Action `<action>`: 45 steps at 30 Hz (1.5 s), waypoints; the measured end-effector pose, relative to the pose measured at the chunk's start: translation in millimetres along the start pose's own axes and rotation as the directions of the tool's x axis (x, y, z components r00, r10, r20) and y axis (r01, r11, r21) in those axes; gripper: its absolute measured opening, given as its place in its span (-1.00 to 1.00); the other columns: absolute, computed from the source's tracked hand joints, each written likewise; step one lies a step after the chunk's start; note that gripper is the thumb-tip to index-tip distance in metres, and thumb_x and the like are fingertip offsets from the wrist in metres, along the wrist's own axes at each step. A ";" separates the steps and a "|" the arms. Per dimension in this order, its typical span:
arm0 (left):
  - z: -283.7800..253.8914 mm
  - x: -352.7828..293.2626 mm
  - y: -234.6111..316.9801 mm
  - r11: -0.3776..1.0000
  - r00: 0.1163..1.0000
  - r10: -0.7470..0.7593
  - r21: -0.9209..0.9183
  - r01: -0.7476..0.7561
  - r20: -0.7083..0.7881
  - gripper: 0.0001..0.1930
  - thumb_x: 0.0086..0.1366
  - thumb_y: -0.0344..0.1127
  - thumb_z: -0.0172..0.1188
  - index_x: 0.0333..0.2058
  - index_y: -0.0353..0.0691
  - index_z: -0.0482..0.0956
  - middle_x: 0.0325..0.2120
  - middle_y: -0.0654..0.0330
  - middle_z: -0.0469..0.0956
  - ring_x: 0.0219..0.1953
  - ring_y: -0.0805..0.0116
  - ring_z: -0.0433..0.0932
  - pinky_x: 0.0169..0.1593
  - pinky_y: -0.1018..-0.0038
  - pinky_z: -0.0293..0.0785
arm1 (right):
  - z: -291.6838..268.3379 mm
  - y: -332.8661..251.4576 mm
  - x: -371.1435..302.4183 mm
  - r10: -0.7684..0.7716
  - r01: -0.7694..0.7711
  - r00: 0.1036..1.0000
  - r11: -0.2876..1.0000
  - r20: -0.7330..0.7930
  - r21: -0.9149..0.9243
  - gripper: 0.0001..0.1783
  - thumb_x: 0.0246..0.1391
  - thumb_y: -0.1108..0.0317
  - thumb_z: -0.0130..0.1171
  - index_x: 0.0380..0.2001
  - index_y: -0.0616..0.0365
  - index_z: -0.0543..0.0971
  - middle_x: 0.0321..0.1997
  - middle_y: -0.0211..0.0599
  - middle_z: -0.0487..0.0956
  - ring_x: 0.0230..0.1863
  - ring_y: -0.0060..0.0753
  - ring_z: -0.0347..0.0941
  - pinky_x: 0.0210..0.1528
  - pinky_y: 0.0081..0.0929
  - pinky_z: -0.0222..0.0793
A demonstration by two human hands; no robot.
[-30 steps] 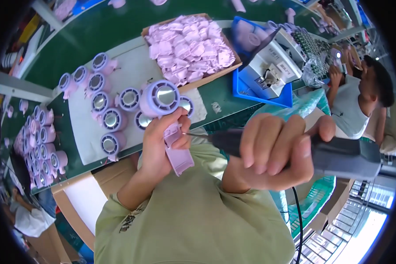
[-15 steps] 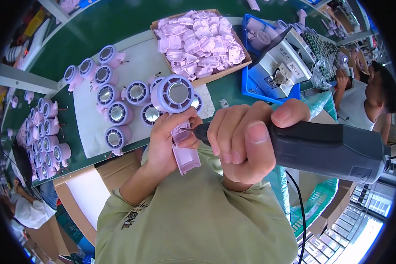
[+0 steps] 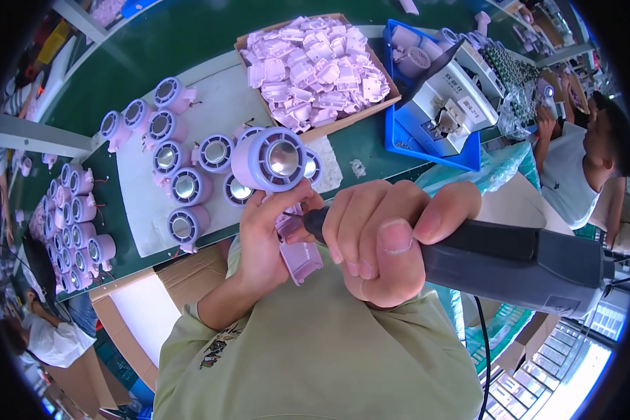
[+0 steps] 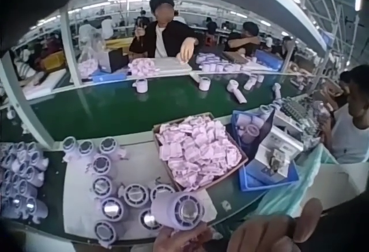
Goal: The person assembles handheld fans by attaching the fan heads to the handle casings, driving screws with an electric screwdriver, and placing the assembled fans onto the conveyor belt.
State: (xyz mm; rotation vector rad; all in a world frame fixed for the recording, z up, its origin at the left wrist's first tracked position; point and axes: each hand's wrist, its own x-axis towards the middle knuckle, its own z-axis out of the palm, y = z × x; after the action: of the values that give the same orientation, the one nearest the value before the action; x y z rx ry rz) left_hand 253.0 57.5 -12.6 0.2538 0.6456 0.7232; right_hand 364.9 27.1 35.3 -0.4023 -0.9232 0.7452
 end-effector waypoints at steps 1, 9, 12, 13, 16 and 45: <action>0.3 0.6 0.2 1.000 1.000 0.002 -0.009 -0.002 0.002 -0.79 0.20 -0.33 0.22 -0.27 -0.31 0.44 -0.51 0.15 0.46 -0.71 0.60 0.19 -0.61 0.62 0.04 | -0.9 0.2 0.0 0.001 -0.001 1.000 1.000 -0.012 0.004 -0.75 0.19 0.43 0.01 -0.24 -0.14 0.18 -0.85 -0.49 0.23 -0.86 -0.56 0.16 -0.79 -0.55 0.15; 4.2 -13.1 21.7 0.948 0.992 0.003 0.315 -0.042 0.125 -0.76 0.24 -0.35 0.15 -0.15 -0.32 0.46 -0.45 0.15 0.53 -0.61 0.56 0.39 -0.54 0.61 0.29 | 11.7 -14.1 13.9 -0.178 0.183 0.983 0.976 -0.047 0.119 -0.74 0.13 0.43 -0.04 -0.09 0.11 0.30 -0.69 -0.47 0.30 -0.78 -0.63 0.20 -0.71 -0.66 0.29; 7.4 -24.5 58.7 0.687 0.952 -0.040 0.700 -0.195 0.304 -0.70 0.22 -0.37 0.17 -0.09 -0.33 0.44 -0.41 0.16 0.56 -0.53 0.53 0.47 -0.48 0.59 0.38 | -6.9 -48.7 18.6 -0.384 0.390 0.921 0.906 -0.064 0.164 -0.62 0.13 0.39 -0.02 0.01 0.20 0.26 -0.68 -0.46 0.31 -0.78 -0.66 0.21 -0.71 -0.68 0.31; 5.7 -21.9 81.4 0.584 0.960 -0.069 0.791 -0.183 0.272 -0.72 0.21 -0.37 0.18 -0.11 -0.35 0.45 -0.41 0.16 0.57 -0.52 0.52 0.48 -0.47 0.59 0.39 | -14.9 -56.5 19.0 -0.412 0.415 0.909 0.894 -0.054 0.167 -0.62 0.13 0.39 -0.02 0.01 0.20 0.26 -0.68 -0.46 0.31 -0.78 -0.66 0.21 -0.71 -0.68 0.31; 6.3 -0.6 155.7 0.314 0.972 -0.193 0.947 -0.066 0.131 -0.80 0.19 -0.37 0.20 -0.25 -0.36 0.52 -0.46 0.17 0.58 -0.54 0.51 0.49 -0.49 0.58 0.41 | -40.5 -72.0 9.3 -0.308 0.307 0.947 0.951 -0.094 -0.024 -0.59 0.10 0.43 -0.02 0.03 0.23 0.22 -0.69 -0.43 0.30 -0.81 -0.66 0.18 -0.76 -0.70 0.25; -71.6 136.6 328.2 -0.487 0.837 0.376 0.853 -0.187 0.398 -0.53 0.11 -0.10 0.30 -0.10 -0.33 0.51 -0.25 0.01 0.60 -0.29 0.24 0.61 -0.18 0.37 0.51 | -81.2 -41.7 6.6 -0.069 -0.245 0.895 0.751 -0.442 -0.613 -0.63 0.05 0.44 0.11 -0.08 0.36 0.32 -0.67 -0.40 0.32 -0.72 -0.61 0.22 -0.62 -0.61 0.16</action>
State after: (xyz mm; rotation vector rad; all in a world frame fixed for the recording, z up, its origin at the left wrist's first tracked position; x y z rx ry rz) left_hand 110.9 390.3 9.5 2.3231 1.2546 0.4798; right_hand 451.7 3.0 19.1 -1.2095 -0.7066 0.3558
